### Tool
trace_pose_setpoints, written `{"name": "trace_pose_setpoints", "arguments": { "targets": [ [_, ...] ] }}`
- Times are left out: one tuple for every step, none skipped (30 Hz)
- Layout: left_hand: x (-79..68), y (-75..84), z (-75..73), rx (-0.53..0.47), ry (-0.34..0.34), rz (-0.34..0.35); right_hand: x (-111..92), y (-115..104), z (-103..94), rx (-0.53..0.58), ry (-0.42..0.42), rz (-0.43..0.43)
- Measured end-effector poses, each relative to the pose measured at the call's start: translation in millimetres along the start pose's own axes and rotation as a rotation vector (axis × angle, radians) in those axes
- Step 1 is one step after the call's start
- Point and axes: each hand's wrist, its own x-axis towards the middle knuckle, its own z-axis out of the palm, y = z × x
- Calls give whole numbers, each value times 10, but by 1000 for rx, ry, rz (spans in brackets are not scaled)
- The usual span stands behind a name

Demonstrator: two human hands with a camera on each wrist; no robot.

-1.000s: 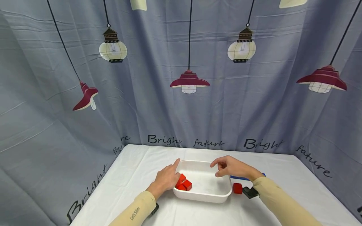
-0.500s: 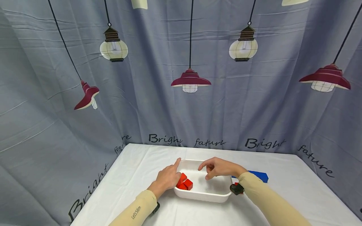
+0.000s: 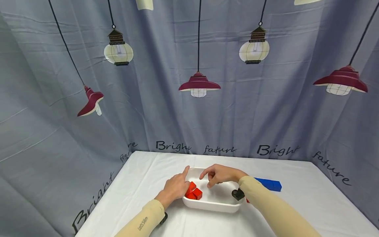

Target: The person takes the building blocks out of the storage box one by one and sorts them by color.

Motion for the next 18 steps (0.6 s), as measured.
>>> {"name": "trace_pose_setpoints", "arguments": {
  "targets": [
    [3, 2, -4, 1, 3, 4, 17, 3, 5, 5, -4, -2],
    [8, 5, -7, 3, 5, 8, 33, 8, 11, 10, -9, -2],
    [10, 7, -11, 3, 5, 10, 48, 14, 21, 23, -14, 0],
    [11, 9, -13, 3, 6, 13, 62, 22, 32, 30, -20, -2],
    [11, 9, -12, 4, 7, 15, 75, 30, 45, 38, -24, -2],
    [10, 9, -11, 3, 7, 17, 89, 40, 60, 44, -30, -3],
    [10, 8, -11, 4, 8, 19, 103, 55, 77, 49, -35, -3],
    [8, 6, -8, 4, 9, 20, 117, 70, 94, 53, -40, -5],
    [5, 3, -6, 5, 11, 21, 131, 83, 110, 56, -42, -8],
    [3, 1, -6, 6, 14, 22, 145, 98, 126, 55, -42, -10],
    [3, -2, -5, 7, 16, 24, 158, 111, 142, 61, -43, -9],
    [2, -4, -6, 6, 18, 24, 171, 125, 157, 63, -46, -6],
    [0, -5, -7, 7, 20, 25, 183, 139, 173, 68, -50, 1],
    [-1, -6, -9, 8, 21, 26, 192, 149, 187, 75, -54, 9],
    [-2, -7, -12, 8, 25, 28, 201, 159, 201, 83, -59, 18],
    [-1, -7, -15, 6, 29, 31, 208, 170, 215, 90, -64, 25],
    [1, -9, -16, 10, 30, 32, 213, 177, 229, 97, -70, 32],
    [0, -10, -19, 9, 32, 35, 216, 183, 240, 100, -75, 36]
  ]
}}
